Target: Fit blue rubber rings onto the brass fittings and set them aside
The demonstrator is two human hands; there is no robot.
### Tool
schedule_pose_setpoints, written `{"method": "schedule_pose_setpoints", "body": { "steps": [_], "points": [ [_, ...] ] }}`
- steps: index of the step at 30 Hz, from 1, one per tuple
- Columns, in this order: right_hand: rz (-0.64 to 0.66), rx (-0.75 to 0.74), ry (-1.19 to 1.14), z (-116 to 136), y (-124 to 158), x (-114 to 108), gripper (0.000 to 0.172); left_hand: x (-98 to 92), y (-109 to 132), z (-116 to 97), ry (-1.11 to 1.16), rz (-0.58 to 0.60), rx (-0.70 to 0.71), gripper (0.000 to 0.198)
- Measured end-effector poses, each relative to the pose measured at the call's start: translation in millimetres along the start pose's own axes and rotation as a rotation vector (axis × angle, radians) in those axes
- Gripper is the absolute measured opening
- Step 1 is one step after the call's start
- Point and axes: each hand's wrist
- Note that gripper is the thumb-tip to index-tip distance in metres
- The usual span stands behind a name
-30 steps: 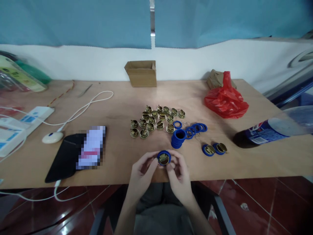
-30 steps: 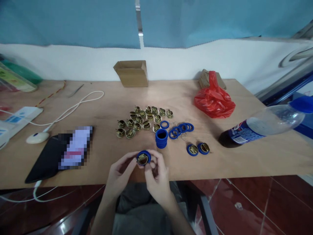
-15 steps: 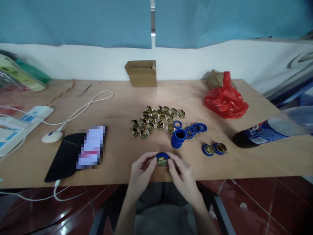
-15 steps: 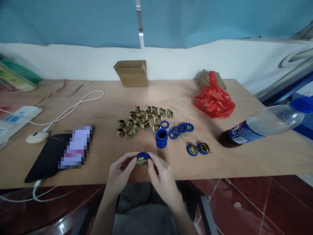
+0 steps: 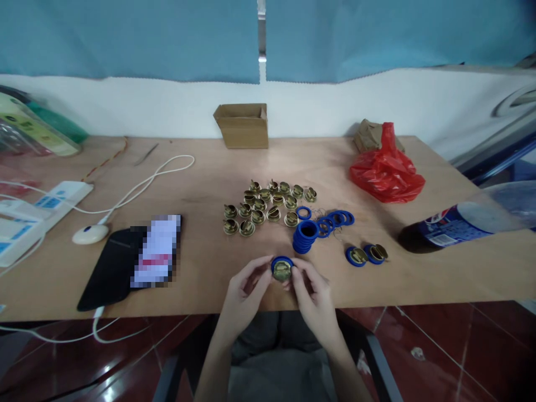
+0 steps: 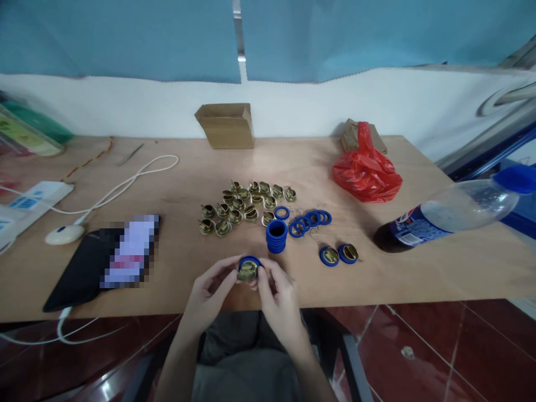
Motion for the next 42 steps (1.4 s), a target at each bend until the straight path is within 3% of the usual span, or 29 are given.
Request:
{"method": "schedule_pose_setpoints", "body": {
  "steps": [5,12,19,26,28,32,35,38,42],
  "points": [
    [-0.064,-0.171,0.100,1.5,1.3,-0.2,0.020,-3.0,2.8,-1.0,-0.040,0.034,-0.020,0.035],
    [0.078,-0.357,0.162,6.4,2.8,-1.5,0.030,-3.0,2.8,4.7,0.050,0.124,-0.001,0.035],
    [0.091,-0.384,0.167,9.2,2.0,-2.9,0.036,-6.8,4.2,6.9,0.044,0.178,0.004,0.044],
    [0.064,-0.386,0.194,13.2,5.2,-1.6,0.033,-5.1,7.6,7.4,0.061,0.104,0.021,0.037],
    [-0.015,-0.395,0.230,13.4,5.7,-6.2,0.029,-4.9,7.8,8.7,0.052,0.113,0.012,0.038],
    [-0.359,-0.262,0.413,12.7,-7.1,-33.1,0.013,-5.3,7.1,10.6,0.019,0.111,-0.016,0.040],
    [-0.443,-0.259,0.716,14.0,-31.7,-65.8,0.015,-6.0,6.6,10.9,0.000,0.125,-0.014,0.039],
    [-0.318,-0.252,1.014,16.7,-60.5,-97.5,0.017,-6.3,6.3,11.0,-0.012,0.142,-0.009,0.038],
    [0.025,-0.210,1.213,17.2,-87.7,-120.9,0.014,-5.9,6.5,10.1,-0.016,0.136,-0.008,0.037]
  ]
}}
Point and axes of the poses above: each hand's wrist, its own y-axis away from the middle knuckle, its own x-axis out of the palm, z = x × y, and after that the axes turned 4 degrees about -z, right-handed
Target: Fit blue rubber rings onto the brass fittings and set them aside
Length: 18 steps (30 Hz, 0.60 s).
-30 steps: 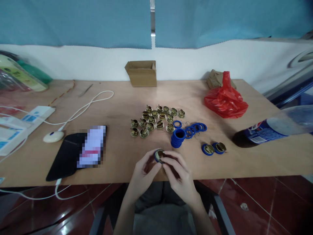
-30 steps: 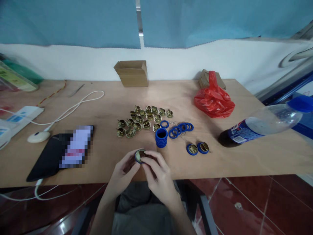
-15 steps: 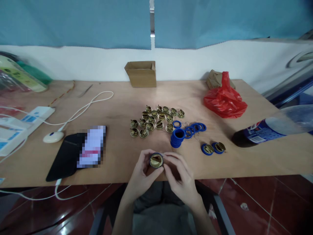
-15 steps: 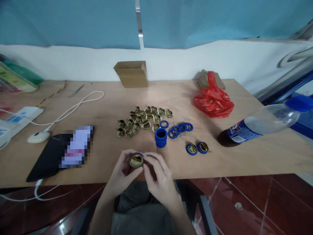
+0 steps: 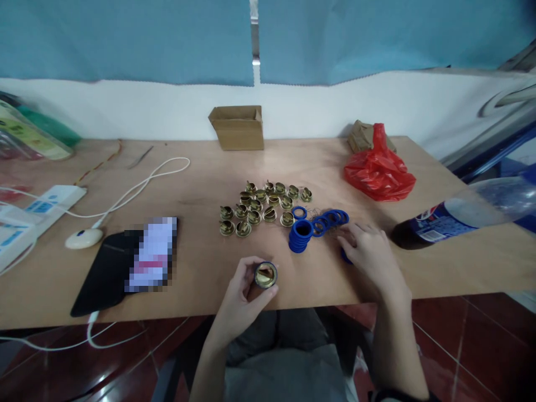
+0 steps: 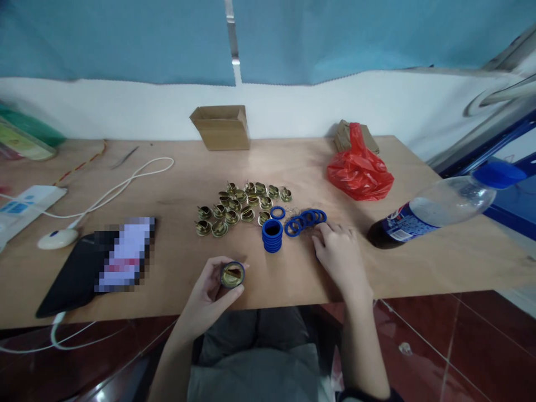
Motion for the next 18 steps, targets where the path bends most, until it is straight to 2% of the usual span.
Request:
{"method": "schedule_pose_setpoints", "body": {
  "steps": [3,12,18],
  "points": [
    [0.119,-0.056,0.003,-4.1,-7.6,2.6,0.015,0.1,0.1,-1.5,0.005,-0.003,-0.007,0.037],
    [0.125,0.005,0.016,3.0,-15.8,22.4,0.018,-0.6,-0.3,-2.4,0.000,0.013,-0.002,0.036],
    [0.188,0.101,0.121,15.5,-22.0,23.5,0.016,-1.5,0.2,-1.0,-0.003,0.033,-0.014,0.036]
  ]
}}
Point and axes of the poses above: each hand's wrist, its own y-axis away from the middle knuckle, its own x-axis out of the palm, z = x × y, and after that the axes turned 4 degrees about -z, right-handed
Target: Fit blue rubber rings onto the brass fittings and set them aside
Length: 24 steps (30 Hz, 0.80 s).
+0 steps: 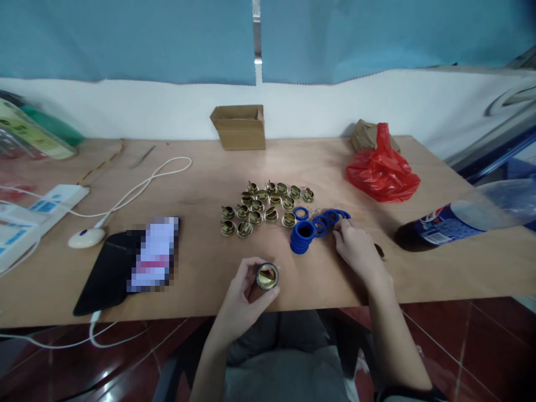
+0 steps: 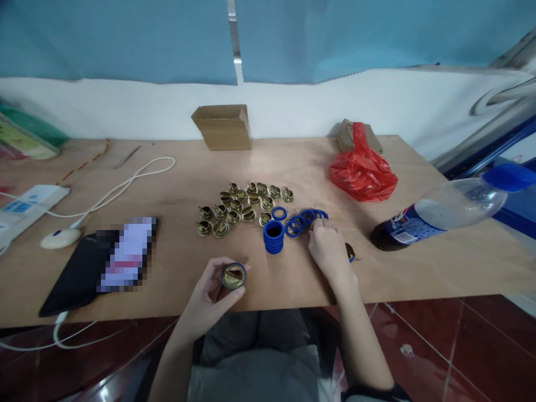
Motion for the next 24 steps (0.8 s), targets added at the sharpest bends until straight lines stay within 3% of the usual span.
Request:
{"method": "schedule_pose_setpoints", "body": {
  "steps": [7,16,24],
  "points": [
    [0.022,0.012,0.152,7.2,-1.2,-2.9,0.021,0.9,0.0,-0.6,0.004,0.000,-0.009,0.036],
    [0.052,0.031,-0.022,-3.3,2.8,-11.6,0.019,-0.3,-0.2,-0.2,-0.003,-0.001,0.003,0.036],
    [-0.115,-0.089,-0.095,-21.4,16.2,-18.5,0.012,0.1,-0.3,0.4,-0.007,-0.003,0.017,0.036]
  ]
}}
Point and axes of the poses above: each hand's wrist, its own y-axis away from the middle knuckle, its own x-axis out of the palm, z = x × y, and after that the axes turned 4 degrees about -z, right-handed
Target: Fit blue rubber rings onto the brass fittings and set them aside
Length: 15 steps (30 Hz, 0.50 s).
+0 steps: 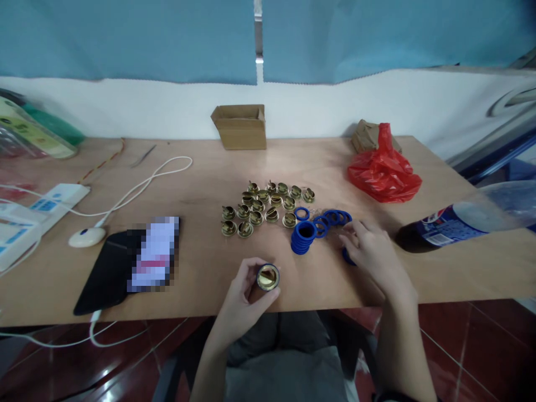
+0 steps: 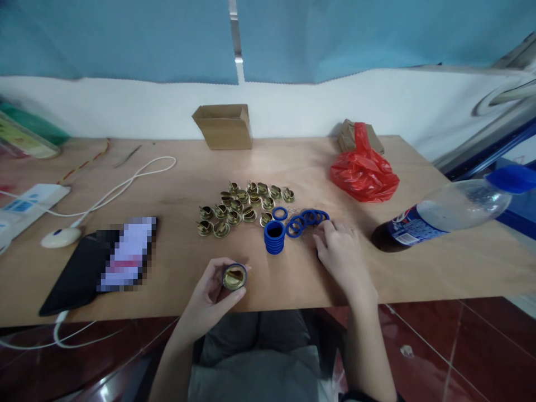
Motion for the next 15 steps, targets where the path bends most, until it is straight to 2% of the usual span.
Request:
{"method": "schedule_pose_setpoints", "body": {
  "steps": [5,10,15],
  "points": [
    [0.095,-0.104,-0.043,-6.1,2.2,1.5,0.015,0.1,0.1,0.4,0.008,0.004,-0.002,0.036],
    [0.200,-0.066,-0.034,-3.0,-2.6,-1.0,0.012,0.2,-0.2,0.4,0.011,0.002,-0.003,0.036],
    [0.180,-0.052,-0.056,-2.6,-3.4,3.0,0.009,0.2,-0.5,-0.1,0.014,-0.003,0.005,0.036]
  ]
}}
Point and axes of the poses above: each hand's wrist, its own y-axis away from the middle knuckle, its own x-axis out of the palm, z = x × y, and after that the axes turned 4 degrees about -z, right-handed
